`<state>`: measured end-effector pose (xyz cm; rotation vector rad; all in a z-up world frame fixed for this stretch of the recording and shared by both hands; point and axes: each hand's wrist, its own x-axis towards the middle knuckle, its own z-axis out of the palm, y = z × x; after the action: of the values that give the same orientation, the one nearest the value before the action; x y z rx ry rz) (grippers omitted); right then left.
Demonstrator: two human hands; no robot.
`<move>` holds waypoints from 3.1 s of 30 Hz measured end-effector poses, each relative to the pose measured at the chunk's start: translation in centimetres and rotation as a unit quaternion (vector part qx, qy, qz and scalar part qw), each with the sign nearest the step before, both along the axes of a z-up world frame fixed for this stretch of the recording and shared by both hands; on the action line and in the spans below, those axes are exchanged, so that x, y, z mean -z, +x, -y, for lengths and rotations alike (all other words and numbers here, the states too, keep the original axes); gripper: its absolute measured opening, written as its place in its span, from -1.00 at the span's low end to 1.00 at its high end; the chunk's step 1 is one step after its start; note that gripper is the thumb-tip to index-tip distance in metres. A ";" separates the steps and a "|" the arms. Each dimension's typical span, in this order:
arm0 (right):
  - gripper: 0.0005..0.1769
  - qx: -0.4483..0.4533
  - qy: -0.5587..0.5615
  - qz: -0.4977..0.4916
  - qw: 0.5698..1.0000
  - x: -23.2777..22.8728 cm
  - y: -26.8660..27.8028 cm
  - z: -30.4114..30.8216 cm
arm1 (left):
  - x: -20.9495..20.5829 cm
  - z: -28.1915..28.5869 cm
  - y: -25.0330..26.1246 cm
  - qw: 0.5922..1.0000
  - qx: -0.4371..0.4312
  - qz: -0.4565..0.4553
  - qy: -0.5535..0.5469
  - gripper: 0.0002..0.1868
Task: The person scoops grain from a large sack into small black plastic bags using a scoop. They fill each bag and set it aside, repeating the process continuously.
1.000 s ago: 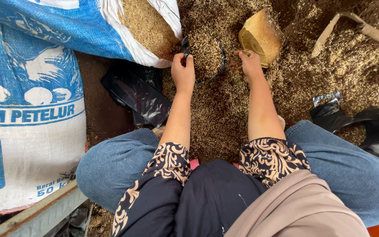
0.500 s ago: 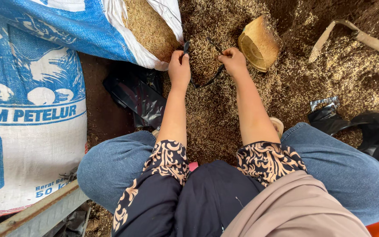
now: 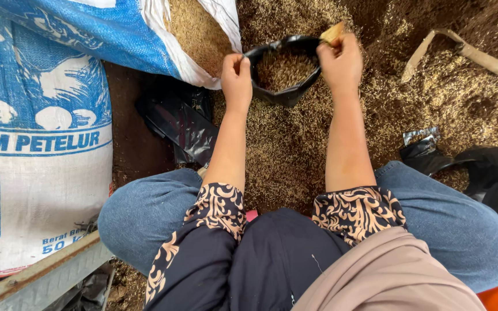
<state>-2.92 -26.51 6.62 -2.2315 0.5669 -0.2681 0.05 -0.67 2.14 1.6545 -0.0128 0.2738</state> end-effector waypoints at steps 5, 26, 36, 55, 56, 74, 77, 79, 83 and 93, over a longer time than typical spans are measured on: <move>-0.66 -0.026 -0.029 -0.229 0.973 1.0 -0.2 -0.7 | -0.7 0.1 -1.4 0.967 0.118 -0.202 0.102 -0.77; -0.64 -0.346 -0.308 0.019 0.886 -5.7 -2.3 -6.3 | 0.1 1.9 0.0 0.938 0.223 -0.262 -0.038 -0.61; -0.75 -0.272 -0.054 -0.013 0.961 -3.7 -0.2 -3.5 | 11.6 3.3 -3.2 0.933 0.045 -0.357 0.030 -0.49; -0.67 -0.155 0.175 -0.052 0.971 -4.3 0.4 -4.3 | 11.4 2.4 -1.5 0.933 -0.067 -0.355 0.015 -0.58; -0.66 -0.159 0.124 -0.026 0.979 -4.6 0.7 -4.0 | 10.5 2.5 -1.9 0.946 -0.108 -0.302 0.041 -0.53; -0.58 -0.092 -0.172 -0.220 0.956 -5.1 -0.9 0.9 | -2.7 3.8 -0.6 0.997 -0.015 -0.041 0.069 -0.86; -0.53 -0.087 -0.167 -0.233 0.954 -5.3 -1.7 0.8 | -3.8 4.3 -0.9 0.986 0.026 -0.056 0.153 -0.78; -0.39 -0.071 -0.175 -0.247 0.951 -4.8 -1.3 -0.1 | -3.7 4.5 -1.8 0.975 0.047 -0.092 0.197 -0.68; -0.63 -0.029 -0.152 -0.295 0.943 -3.6 -0.9 -1.1 | -2.9 4.9 -3.4 0.968 0.060 -0.129 0.205 -0.71; -0.69 -0.419 -0.121 -0.158 0.886 -0.1 0.5 -3.5 | -4.3 6.7 -6.4 0.968 0.043 -0.209 0.134 -0.67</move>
<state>-2.37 -22.98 6.75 -2.5517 -0.3261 0.5047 -6.36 -7.39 6.49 1.9485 0.2052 -0.1547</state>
